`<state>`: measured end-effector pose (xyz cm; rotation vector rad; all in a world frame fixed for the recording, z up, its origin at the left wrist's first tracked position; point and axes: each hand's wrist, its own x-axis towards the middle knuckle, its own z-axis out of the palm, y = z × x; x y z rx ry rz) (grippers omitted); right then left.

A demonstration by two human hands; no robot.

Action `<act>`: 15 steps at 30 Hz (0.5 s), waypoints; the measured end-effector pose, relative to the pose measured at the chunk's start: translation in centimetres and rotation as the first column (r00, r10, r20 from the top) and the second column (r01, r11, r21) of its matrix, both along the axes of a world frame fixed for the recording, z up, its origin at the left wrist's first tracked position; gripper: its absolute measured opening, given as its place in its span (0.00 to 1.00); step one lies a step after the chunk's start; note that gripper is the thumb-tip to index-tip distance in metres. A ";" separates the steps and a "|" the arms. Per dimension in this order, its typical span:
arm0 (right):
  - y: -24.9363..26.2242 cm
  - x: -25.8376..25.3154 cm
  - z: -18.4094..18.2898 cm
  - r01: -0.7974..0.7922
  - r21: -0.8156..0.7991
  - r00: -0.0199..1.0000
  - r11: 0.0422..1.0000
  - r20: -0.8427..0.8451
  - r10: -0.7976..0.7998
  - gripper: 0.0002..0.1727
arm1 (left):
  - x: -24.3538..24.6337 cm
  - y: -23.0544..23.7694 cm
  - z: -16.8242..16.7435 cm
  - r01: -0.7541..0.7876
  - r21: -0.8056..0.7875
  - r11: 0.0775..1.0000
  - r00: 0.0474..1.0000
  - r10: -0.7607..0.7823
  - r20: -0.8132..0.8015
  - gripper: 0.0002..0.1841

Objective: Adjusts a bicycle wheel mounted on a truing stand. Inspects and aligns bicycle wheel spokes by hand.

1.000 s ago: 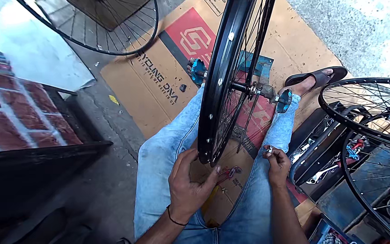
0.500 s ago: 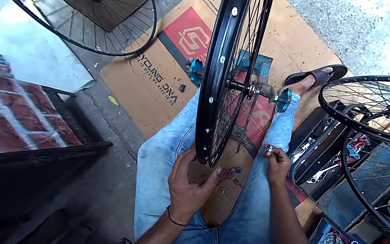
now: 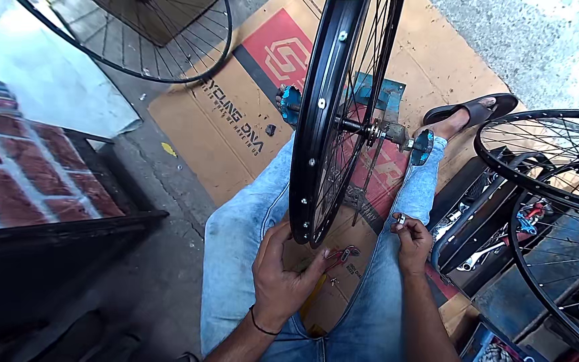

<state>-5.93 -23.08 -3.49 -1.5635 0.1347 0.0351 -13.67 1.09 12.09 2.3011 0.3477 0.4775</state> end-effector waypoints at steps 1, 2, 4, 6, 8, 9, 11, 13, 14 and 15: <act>0.0 0.0 0.0 0.000 0.001 1.000 1.000 0.004 0.000 0.05 | 0.0 0.0 0.0 0.001 -0.005 1.000 1.000 -0.001 0.004 0.29; 0.0 0.0 0.0 -0.004 0.004 1.000 1.000 0.008 0.004 0.05 | 0.1 -0.1 0.1 0.004 -0.016 1.000 1.000 -0.004 0.015 0.29; 0.0 0.0 0.0 -0.012 0.009 1.000 1.000 0.012 0.012 0.05 | 0.3 -0.1 0.6 0.007 -0.031 0.999 0.999 -0.006 0.043 0.26; 0.0 0.0 0.0 -0.012 0.003 1.000 1.000 0.009 0.011 0.06 | 0.7 -0.1 0.9 -0.005 0.014 1.000 0.998 0.004 0.064 0.21; 0.0 0.0 0.0 -0.008 -0.010 1.000 1.000 0.007 0.008 0.05 | 0.2 0.0 -0.4 -0.020 0.126 0.992 1.000 0.019 0.005 0.19; 0.0 0.0 0.0 -0.009 -0.009 1.000 1.000 0.006 0.009 0.05 | -0.6 0.0 -1.5 -0.009 0.170 0.985 0.997 0.022 -0.076 0.19; 0.0 0.1 -0.1 -0.009 -0.005 1.000 1.000 0.006 0.009 0.06 | -2.2 0.5 -3.7 0.053 0.249 0.967 0.937 0.038 -0.347 0.22; -0.1 0.1 0.0 -0.006 -0.005 1.000 1.000 0.004 0.006 0.07 | -3.0 0.8 -4.9 0.060 0.238 0.969 0.842 0.079 -0.534 0.29; -0.1 0.2 0.0 -0.004 -0.005 1.000 1.000 0.005 0.004 0.06 | -3.0 0.8 -4.9 0.032 0.214 0.976 0.838 0.090 -0.538 0.36; -0.1 0.1 0.0 -0.005 -0.002 1.000 1.000 0.005 0.005 0.06 | -2.8 0.6 -4.4 -0.005 0.163 0.987 0.860 0.088 -0.503 0.47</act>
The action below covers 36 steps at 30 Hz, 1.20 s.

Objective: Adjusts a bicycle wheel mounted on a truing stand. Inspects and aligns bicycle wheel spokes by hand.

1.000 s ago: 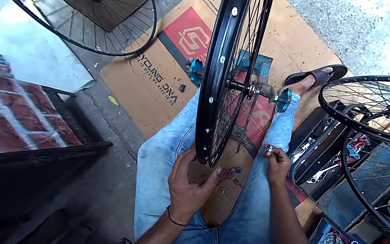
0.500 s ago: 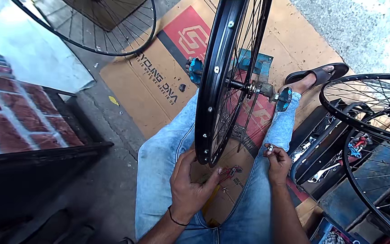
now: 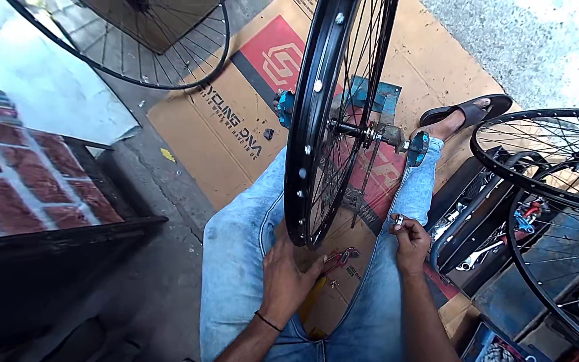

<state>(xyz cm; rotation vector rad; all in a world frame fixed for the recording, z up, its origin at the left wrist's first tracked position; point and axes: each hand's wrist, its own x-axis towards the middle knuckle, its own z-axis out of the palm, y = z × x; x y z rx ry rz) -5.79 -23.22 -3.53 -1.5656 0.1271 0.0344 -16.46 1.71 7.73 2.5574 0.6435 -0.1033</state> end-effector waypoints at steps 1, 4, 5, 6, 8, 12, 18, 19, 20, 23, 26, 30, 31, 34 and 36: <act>0.0 -0.1 0.0 -0.003 -0.001 1.000 1.000 -0.004 0.003 0.06 | 0.3 -0.2 0.9 -0.022 -0.081 0.996 0.996 0.029 0.083 0.56; 0.2 0.0 -0.1 0.003 -0.011 1.000 1.000 0.004 -0.003 0.06 | 1.9 -0.6 2.9 0.093 -0.244 0.965 0.893 0.027 0.449 0.54; 0.2 0.0 -0.1 0.007 -0.007 1.000 1.000 0.006 -0.007 0.06 | 2.3 -0.7 3.0 0.122 -0.225 0.967 0.864 0.008 0.503 0.45; 0.2 0.0 -0.1 0.008 -0.003 1.000 1.000 0.008 -0.008 0.05 | 2.5 -0.7 2.8 0.127 -0.174 0.977 0.856 -0.019 0.517 0.32; 0.2 -0.1 0.0 0.008 -0.002 1.000 1.000 0.001 -0.008 0.06 | 1.6 -0.5 1.7 0.125 -0.037 0.992 0.945 -0.107 0.308 0.23; 0.1 0.0 -0.1 0.014 -0.005 1.000 1.000 -0.013 -0.014 0.07 | -0.4 -0.3 0.6 0.063 -0.010 0.998 0.970 -0.064 -0.233 0.58; 0.3 0.0 0.1 0.013 0.003 1.000 1.000 -0.010 -0.013 0.06 | -0.1 -0.6 2.1 -0.033 -0.166 0.986 0.988 0.057 0.141 0.62; 0.3 0.0 0.1 0.017 0.003 1.000 1.000 -0.009 -0.017 0.06 | 0.0 -0.7 2.3 -0.015 -0.191 0.981 0.979 0.053 0.195 0.60; 0.3 0.0 0.1 0.018 0.005 1.000 1.000 -0.008 -0.018 0.05 | 0.1 -0.8 2.5 0.006 -0.207 0.978 0.969 0.046 0.244 0.58; 0.2 -0.1 0.1 0.018 0.007 1.000 1.000 -0.008 -0.018 0.06 | 0.4 -1.1 3.1 0.043 -0.237 0.970 0.942 0.040 0.334 0.54; 0.3 0.0 0.0 0.023 0.014 1.000 1.000 -0.010 -0.022 0.06 | 0.5 -1.4 3.3 0.053 -0.240 0.969 0.932 0.038 0.361 0.53; 0.2 0.0 0.0 0.025 0.013 1.000 1.000 -0.010 -0.025 0.05 | 0.5 -1.3 3.3 0.066 -0.240 0.968 0.931 0.027 0.363 0.52; 0.2 -0.1 0.0 0.025 0.013 1.000 1.000 -0.009 -0.025 0.05 | 0.5 -1.2 3.3 0.067 -0.241 0.968 0.931 0.026 0.365 0.52; 0.3 0.0 -0.1 0.030 0.019 1.000 0.999 -0.002 -0.030 0.06 | 0.3 -1.1 3.2 0.062 -0.247 0.967 0.928 0.035 0.370 0.51; 0.3 0.0 0.0 0.029 0.017 1.000 0.999 -0.005 -0.029 0.05 | 0.2 -1.1 3.2 0.058 -0.249 0.967 0.930 0.039 0.367 0.51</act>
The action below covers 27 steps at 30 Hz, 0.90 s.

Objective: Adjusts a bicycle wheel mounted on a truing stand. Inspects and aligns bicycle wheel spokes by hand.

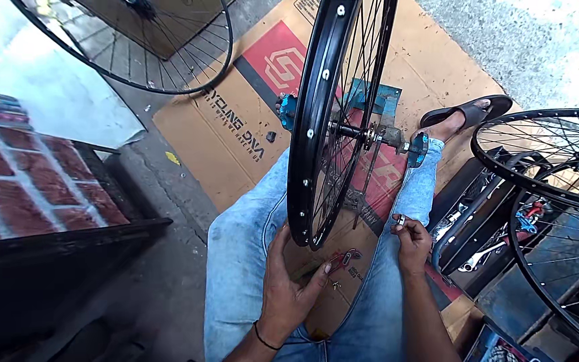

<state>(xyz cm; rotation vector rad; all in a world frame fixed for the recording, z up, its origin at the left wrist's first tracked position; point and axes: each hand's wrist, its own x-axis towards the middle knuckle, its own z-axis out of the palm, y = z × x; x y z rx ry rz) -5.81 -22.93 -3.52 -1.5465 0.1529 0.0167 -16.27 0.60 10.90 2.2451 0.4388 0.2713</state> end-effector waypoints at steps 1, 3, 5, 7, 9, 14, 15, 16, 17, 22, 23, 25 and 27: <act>0.0 0.0 0.0 -0.001 0.001 1.000 1.000 -0.003 0.001 0.05 | 0.0 0.0 0.0 -0.001 -0.002 1.000 1.000 0.001 -0.003 0.51; -0.1 0.0 0.0 0.001 -0.002 1.000 1.000 -0.002 -0.001 0.05 | 0.0 0.0 0.0 0.000 -0.005 1.000 1.000 0.000 0.000 0.51; 0.0 -0.1 0.0 0.001 -0.004 1.000 1.000 -0.001 -0.001 0.05 | 0.1 -0.1 -0.1 -0.003 -0.008 1.000 1.000 0.003 0.006 0.50; 0.0 0.0 0.0 0.000 -0.007 1.000 1.000 -0.003 0.000 0.05 | 0.3 -0.1 -0.1 -0.011 -0.012 1.000 1.000 0.011 0.001 0.50; 0.0 0.0 0.0 -0.004 -0.010 1.000 1.000 -0.004 0.004 0.06 | 0.4 -0.2 -0.2 -0.025 -0.023 0.999 1.000 0.025 -0.010 0.49; -0.1 0.0 0.1 -0.005 0.019 1.000 1.000 -0.005 0.006 0.06 | 0.5 -0.3 -1.1 -0.056 -0.026 0.998 0.994 0.053 -0.097 0.39; -0.1 0.0 0.1 -0.005 0.021 1.000 1.000 -0.009 0.005 0.06 | 0.5 -0.3 -1.4 -0.048 -0.017 0.999 0.994 0.046 -0.101 0.34; 0.0 -0.1 0.0 -0.001 0.019 1.000 1.000 -0.010 0.001 0.06 | 0.5 -0.3 -1.9 -0.039 0.004 0.999 0.995 0.040 -0.094 0.28; 0.0 -0.1 0.0 0.005 0.017 1.000 1.000 -0.010 -0.004 0.05 | 0.5 -0.1 -2.4 -0.028 0.027 0.999 0.995 0.030 -0.092 0.24; -0.1 -0.1 -0.1 0.006 0.001 1.000 1.000 -0.004 -0.006 0.05 | 1.3 0.4 -0.2 0.026 0.105 0.994 0.998 -0.031 0.047 0.22; -0.1 -0.2 0.0 0.003 -0.003 1.000 1.000 -0.005 -0.003 0.05 | 2.0 0.5 1.2 0.027 0.117 0.993 0.996 -0.037 0.078 0.21; 0.0 -0.2 0.1 0.012 0.004 1.000 1.000 -0.009 -0.012 0.05 | 4.3 0.8 4.4 0.040 0.138 0.990 0.990 -0.058 0.128 0.21; 0.2 -0.1 0.1 0.023 0.020 1.000 1.000 -0.014 -0.023 0.06 | 7.3 1.1 7.5 0.070 0.147 0.987 0.981 -0.095 0.170 0.20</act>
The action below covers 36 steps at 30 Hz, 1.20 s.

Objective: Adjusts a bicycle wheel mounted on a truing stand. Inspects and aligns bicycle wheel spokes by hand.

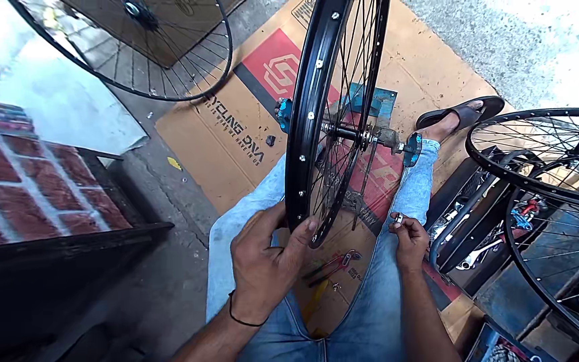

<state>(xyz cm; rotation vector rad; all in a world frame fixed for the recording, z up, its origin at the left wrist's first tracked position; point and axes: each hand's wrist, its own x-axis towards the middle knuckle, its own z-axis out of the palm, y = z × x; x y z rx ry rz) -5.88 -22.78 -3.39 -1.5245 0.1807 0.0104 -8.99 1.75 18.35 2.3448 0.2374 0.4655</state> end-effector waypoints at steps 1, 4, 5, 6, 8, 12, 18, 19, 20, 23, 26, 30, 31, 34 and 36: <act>0.0 0.0 0.1 0.005 0.008 1.000 1.000 0.000 -0.005 0.06 | 1.7 0.2 1.3 0.029 -0.011 1.000 0.999 -0.029 0.012 0.20; -0.1 0.0 0.1 0.017 0.037 1.000 0.999 0.003 -0.017 0.07 | 6.7 0.8 4.6 0.092 -0.046 0.995 0.995 -0.093 -0.025 0.19; -0.1 0.0 0.1 0.020 0.045 1.000 0.999 0.001 -0.020 0.07 | 8.1 0.9 5.5 0.104 -0.048 0.993 0.993 -0.106 -0.049 0.18; -0.1 0.0 0.1 0.021 0.049 1.000 0.999 0.002 -0.021 0.07 | 9.4 1.0 6.4 0.110 -0.035 0.993 0.991 -0.112 -0.078 0.18; 0.0 0.0 0.1 0.023 0.045 1.000 0.999 0.006 -0.024 0.06 | 11.6 1.2 7.7 0.131 -0.006 0.991 0.983 -0.131 -0.127 0.18; -0.2 -0.3 0.5 0.023 0.052 1.000 0.998 0.006 -0.023 0.07 | 15.3 1.5 9.3 0.153 0.038 0.987 0.971 -0.143 -0.192 0.19; -0.1 -0.5 0.6 0.038 0.073 0.999 0.997 0.009 -0.038 0.09 | 21.6 1.0 10.6 0.097 -0.040 0.994 0.952 -0.105 -0.287 0.22; -0.1 -0.6 0.7 0.043 0.071 0.999 0.997 0.012 -0.044 0.09 | 22.7 0.9 10.9 0.087 -0.076 0.993 0.944 -0.106 -0.312 0.22; -0.2 -0.7 0.8 0.046 0.068 0.999 0.997 0.013 -0.047 0.10 | 23.7 0.8 11.0 0.083 -0.118 0.990 0.941 -0.117 -0.319 0.21; -0.3 -1.0 1.3 0.049 0.074 0.999 0.996 0.014 -0.050 0.09 | 24.5 1.4 10.8 0.055 -0.213 0.975 0.965 -0.107 -0.239 0.18; -0.1 -1.2 1.9 0.052 0.071 0.998 0.996 0.042 -0.055 0.06 | 20.1 4.6 7.6 -0.015 -0.249 0.968 0.986 -0.028 -0.167 0.22; 0.0 -1.9 2.9 0.046 0.013 0.996 0.999 0.079 -0.047 0.12 | 5.9 7.6 -3.1 -0.001 -0.142 0.990 0.918 -0.056 -0.393 0.32; 0.1 -2.1 3.1 0.047 -0.010 0.995 0.999 0.093 -0.046 0.13 | 2.4 7.5 -5.6 0.013 -0.147 0.989 0.848 -0.089 -0.523 0.38; 0.5 -2.5 3.9 0.001 -0.027 0.984 1.000 0.179 0.004 0.14 | -3.4 5.5 -10.1 0.084 -0.129 0.988 0.585 -0.154 -0.797 0.57; 1.1 -2.3 4.7 -0.014 -0.060 0.969 0.998 0.245 0.029 0.18 | -3.5 3.7 -10.9 0.117 -0.129 0.985 0.611 -0.174 -0.772 0.55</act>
